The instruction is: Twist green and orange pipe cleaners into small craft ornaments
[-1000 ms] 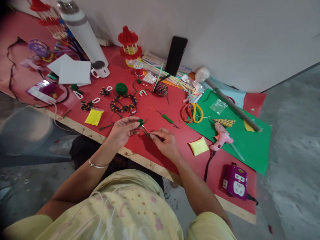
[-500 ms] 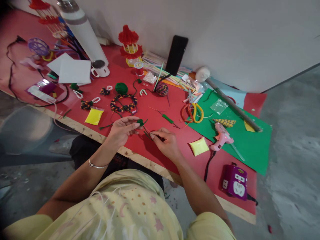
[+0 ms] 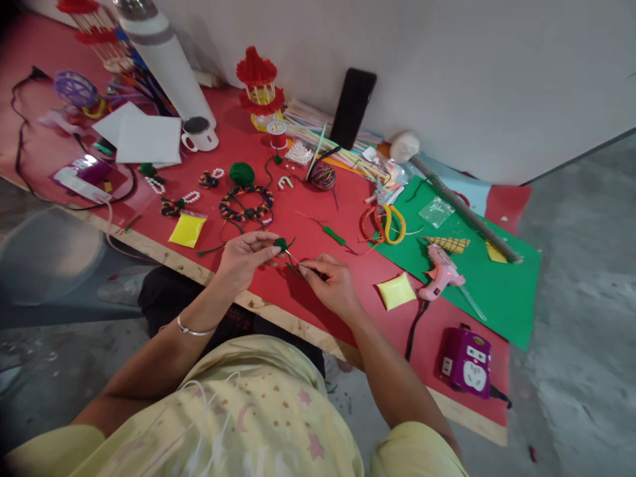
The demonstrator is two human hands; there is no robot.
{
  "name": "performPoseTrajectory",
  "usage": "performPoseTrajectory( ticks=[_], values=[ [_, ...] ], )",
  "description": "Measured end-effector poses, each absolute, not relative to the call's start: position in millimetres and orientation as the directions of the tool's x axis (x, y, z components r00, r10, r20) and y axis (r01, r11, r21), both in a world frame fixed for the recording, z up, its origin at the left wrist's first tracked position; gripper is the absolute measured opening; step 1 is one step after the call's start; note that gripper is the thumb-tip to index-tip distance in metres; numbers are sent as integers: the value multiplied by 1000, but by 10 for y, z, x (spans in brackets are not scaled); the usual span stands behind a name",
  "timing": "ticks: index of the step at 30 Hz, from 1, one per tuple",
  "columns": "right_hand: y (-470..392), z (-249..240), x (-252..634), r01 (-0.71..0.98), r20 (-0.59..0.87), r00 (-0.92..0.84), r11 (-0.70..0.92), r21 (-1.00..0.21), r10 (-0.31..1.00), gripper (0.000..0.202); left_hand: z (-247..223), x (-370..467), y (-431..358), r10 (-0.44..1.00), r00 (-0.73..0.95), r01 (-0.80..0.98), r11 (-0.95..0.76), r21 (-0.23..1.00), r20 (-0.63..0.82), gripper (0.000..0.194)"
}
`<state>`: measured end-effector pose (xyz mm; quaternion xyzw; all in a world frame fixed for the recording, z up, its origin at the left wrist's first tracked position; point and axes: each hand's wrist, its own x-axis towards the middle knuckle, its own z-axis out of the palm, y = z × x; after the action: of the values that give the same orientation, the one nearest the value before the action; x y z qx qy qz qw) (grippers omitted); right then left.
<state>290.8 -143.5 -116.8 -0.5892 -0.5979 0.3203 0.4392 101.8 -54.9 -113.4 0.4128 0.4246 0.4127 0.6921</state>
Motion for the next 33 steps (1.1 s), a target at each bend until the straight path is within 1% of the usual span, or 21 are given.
performPoseTrajectory(
  ticks=[8,12,15,18,27,33],
  values=[
    [-1436,-1155,2895,413,143,91,93,-906,986,15,-1134,1051,-584,917,310,-211,325,922,-252,40],
    [-1421,-1161,2894,414,148,88,99,-905,985,15,-1162,1038,-591,895,345,-295,390,872,-284,43],
    [-1417,-1166,2897,421,150,87,100,-901,985,15,-1159,1023,-575,874,364,-359,452,817,-323,41],
    [-1423,-1167,2901,434,154,88,101,-895,984,15,-1156,1011,-554,855,383,-376,489,787,-349,39],
    [-1417,-1155,2867,400,114,119,58,-915,986,15,-1187,1040,-563,867,351,-428,485,763,-354,36],
    [-1406,-1164,2829,352,60,144,5,-936,988,15,-1226,1062,-576,895,323,-431,428,794,-307,36]
  ],
)
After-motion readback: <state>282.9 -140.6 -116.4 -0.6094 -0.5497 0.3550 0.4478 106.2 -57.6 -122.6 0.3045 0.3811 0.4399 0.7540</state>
